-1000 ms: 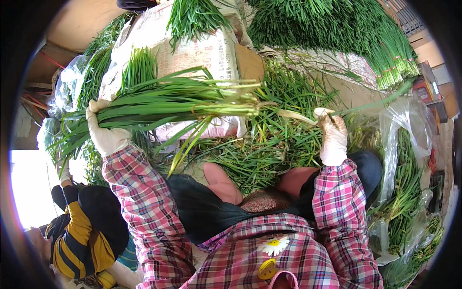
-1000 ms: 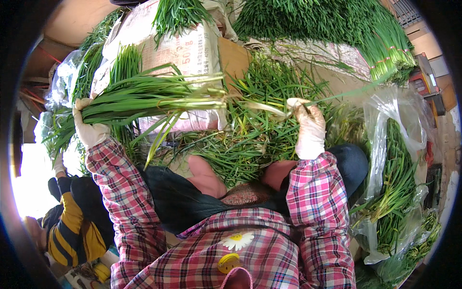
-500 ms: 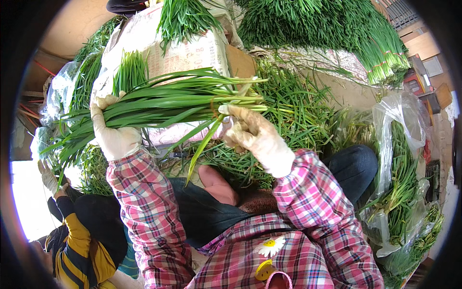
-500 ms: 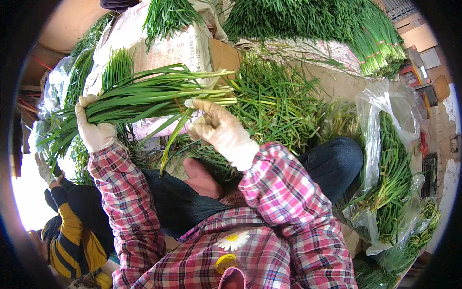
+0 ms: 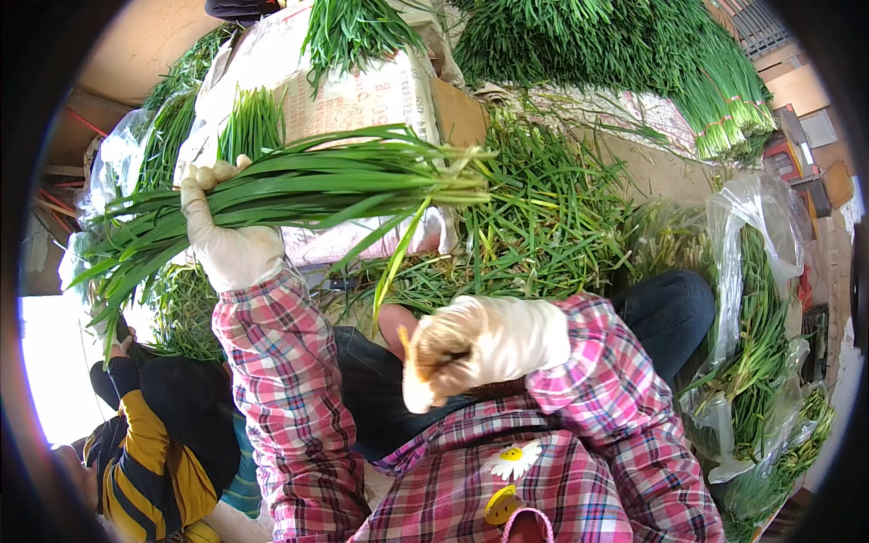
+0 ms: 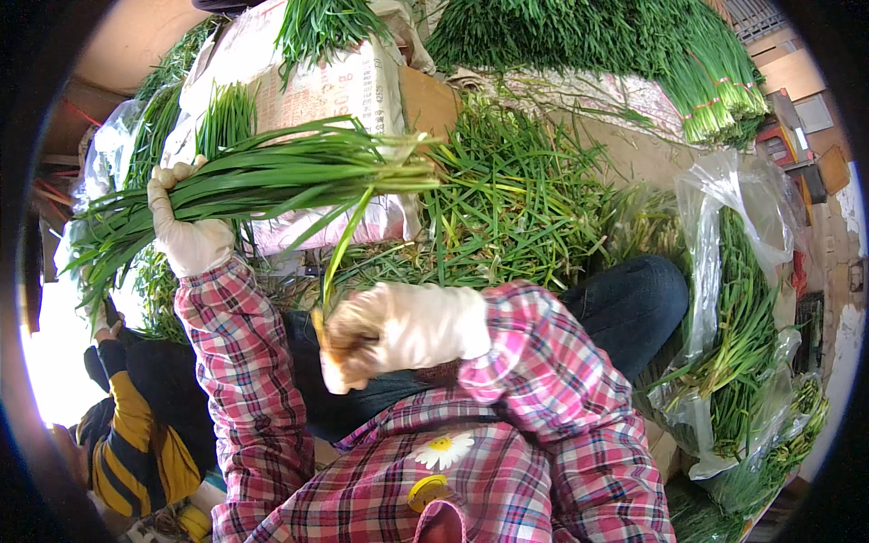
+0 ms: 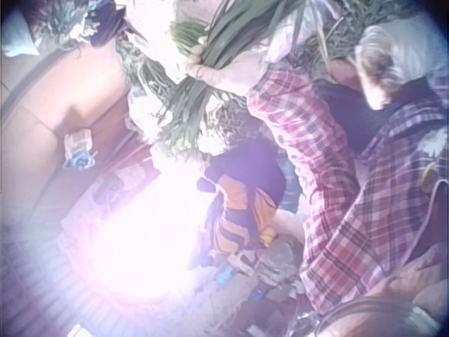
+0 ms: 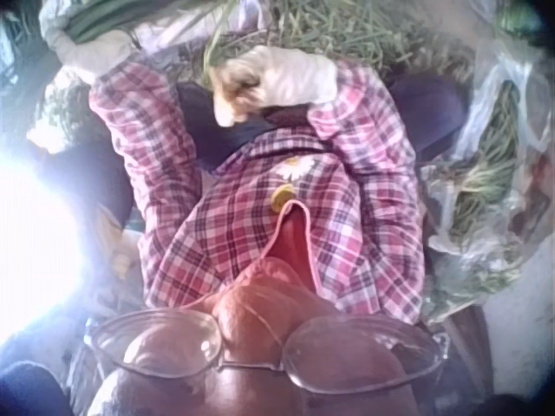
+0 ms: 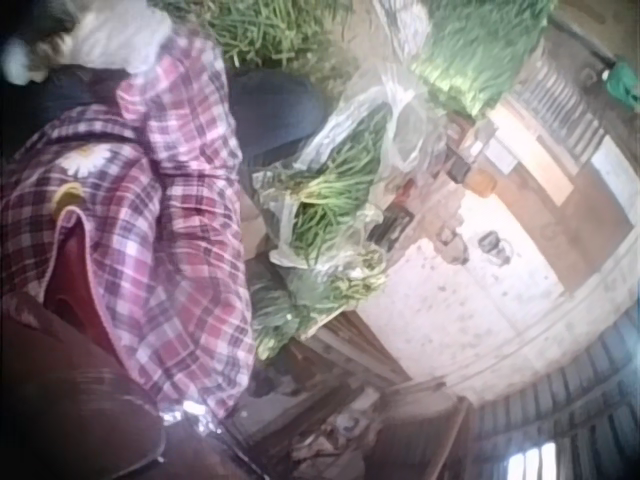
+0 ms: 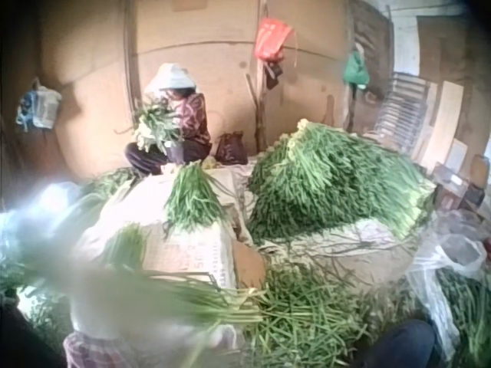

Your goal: The person sits on the floor and trims the root ends of green onions by hand. They repeatedly pick up bunches, align the roots, and pull off the unwanted ends, placing trimmed onions aside.

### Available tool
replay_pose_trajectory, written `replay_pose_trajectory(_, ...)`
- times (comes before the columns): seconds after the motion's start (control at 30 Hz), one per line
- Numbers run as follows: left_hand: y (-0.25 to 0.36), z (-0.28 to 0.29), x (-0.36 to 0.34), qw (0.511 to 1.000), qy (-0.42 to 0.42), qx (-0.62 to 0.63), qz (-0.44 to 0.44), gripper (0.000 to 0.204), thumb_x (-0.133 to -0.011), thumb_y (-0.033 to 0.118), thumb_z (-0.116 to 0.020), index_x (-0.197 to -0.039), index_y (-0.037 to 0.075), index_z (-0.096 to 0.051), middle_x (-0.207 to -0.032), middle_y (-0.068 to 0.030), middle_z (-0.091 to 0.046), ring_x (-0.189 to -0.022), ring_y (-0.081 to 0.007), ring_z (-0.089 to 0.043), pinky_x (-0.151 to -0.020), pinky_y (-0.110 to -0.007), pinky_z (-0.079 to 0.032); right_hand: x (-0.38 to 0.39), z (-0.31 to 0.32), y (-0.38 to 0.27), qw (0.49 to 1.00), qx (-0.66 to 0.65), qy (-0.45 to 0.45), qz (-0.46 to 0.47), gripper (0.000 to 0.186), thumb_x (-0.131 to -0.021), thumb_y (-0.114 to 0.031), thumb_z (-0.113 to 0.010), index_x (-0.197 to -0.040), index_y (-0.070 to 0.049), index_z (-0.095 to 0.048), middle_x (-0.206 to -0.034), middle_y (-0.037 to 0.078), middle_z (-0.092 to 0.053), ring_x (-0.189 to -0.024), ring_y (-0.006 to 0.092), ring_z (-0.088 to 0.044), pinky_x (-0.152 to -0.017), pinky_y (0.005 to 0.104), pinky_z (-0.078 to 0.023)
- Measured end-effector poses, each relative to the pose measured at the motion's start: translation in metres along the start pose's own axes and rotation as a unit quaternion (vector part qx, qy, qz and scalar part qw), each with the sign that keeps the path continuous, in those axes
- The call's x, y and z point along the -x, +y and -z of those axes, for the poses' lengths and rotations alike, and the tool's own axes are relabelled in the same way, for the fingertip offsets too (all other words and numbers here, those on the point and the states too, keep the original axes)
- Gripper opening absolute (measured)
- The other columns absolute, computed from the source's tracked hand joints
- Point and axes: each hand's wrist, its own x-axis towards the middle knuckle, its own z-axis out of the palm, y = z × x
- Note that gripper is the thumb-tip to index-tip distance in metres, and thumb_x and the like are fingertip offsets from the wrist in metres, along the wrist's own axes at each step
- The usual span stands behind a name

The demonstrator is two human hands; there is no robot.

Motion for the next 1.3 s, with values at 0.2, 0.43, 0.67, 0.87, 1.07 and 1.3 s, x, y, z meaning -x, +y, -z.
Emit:
replay_pose_trajectory(0.2,0.01,0.019,-0.007,0.998,0.011,0.056,0.032,0.02,-0.101,0.023,-0.044,-0.089,0.008,-0.052,-0.085,-0.0025,-0.056,-0.086,-0.0172,-0.057,-0.103,-0.045,-0.039,0.023,0.03,0.039,0.916,-0.084,0.373,-0.12,0.031,-0.089,-0.035,-0.065,-0.101,-0.007,-0.065,-0.095,0.003,-0.066,-0.084,0.0115,-0.059,-0.082,0.0273,-0.047)
replay_pose_trajectory(0.43,-0.006,0.008,-0.003,0.996,-0.021,0.066,0.054,0.022,-0.1,0.024,-0.045,-0.088,0.008,-0.053,-0.085,-0.0009,-0.058,-0.087,-0.0148,-0.057,-0.106,-0.045,-0.036,-0.043,0.034,0.051,0.835,-0.355,0.42,0.024,0.041,-0.089,-0.037,-0.066,-0.116,-0.008,-0.055,-0.111,0.005,-0.062,-0.101,0.0164,-0.059,-0.092,0.0346,-0.047)
replay_pose_trajectory(0.67,0.004,0.023,-0.009,0.997,0.001,0.058,0.045,0.022,-0.1,0.024,-0.046,-0.09,0.007,-0.054,-0.086,-0.0015,-0.06,-0.086,-0.0152,-0.058,-0.105,-0.045,-0.037,-0.03,0.043,0.064,0.843,-0.35,0.404,-0.062,0.022,-0.097,-0.023,-0.055,-0.104,-0.002,-0.057,-0.072,0.0,-0.058,-0.061,0.0102,-0.052,-0.064,0.0267,-0.05)
replay_pose_trajectory(0.87,0.02,0.044,-0.017,1.0,-0.005,-0.015,-0.017,0.018,-0.101,0.023,-0.044,-0.099,0.007,-0.052,-0.089,-0.0025,-0.06,-0.09,-0.0173,-0.056,-0.102,-0.045,-0.038,0.01,0.056,0.058,0.933,-0.14,0.318,-0.092,0.028,-0.101,-0.025,-0.046,-0.107,0.0,-0.056,-0.091,0.004,-0.065,-0.062,0.0051,-0.049,-0.062,0.0226,-0.048)
replay_pose_trajectory(1.07,0.045,0.066,-0.026,0.94,0.027,-0.286,-0.184,0.014,-0.095,0.016,-0.047,-0.094,0.006,-0.057,-0.096,-0.0081,-0.061,-0.099,-0.025,-0.057,-0.106,-0.043,-0.038,0.1,0.097,0.047,0.823,-0.243,0.505,0.091,0.033,-0.098,-0.034,-0.051,-0.094,-0.004,-0.062,-0.066,0.001,-0.055,-0.056,0.0106,-0.048,-0.061,0.034,-0.05)
replay_pose_trajectory(1.3,0.048,0.065,-0.028,0.979,0.011,-0.152,-0.138,0.012,-0.086,0.019,-0.058,-0.087,0.007,-0.06,-0.092,-0.0088,-0.063,-0.097,-0.0278,-0.059,-0.095,-0.041,-0.045,0.096,0.08,0.033,0.759,0.444,0.214,-0.425,0.056,-0.083,-0.033,-0.071,-0.132,-0.014,-0.054,-0.111,0.014,-0.064,-0.11,0.0295,-0.059,-0.095,0.033,-0.045)
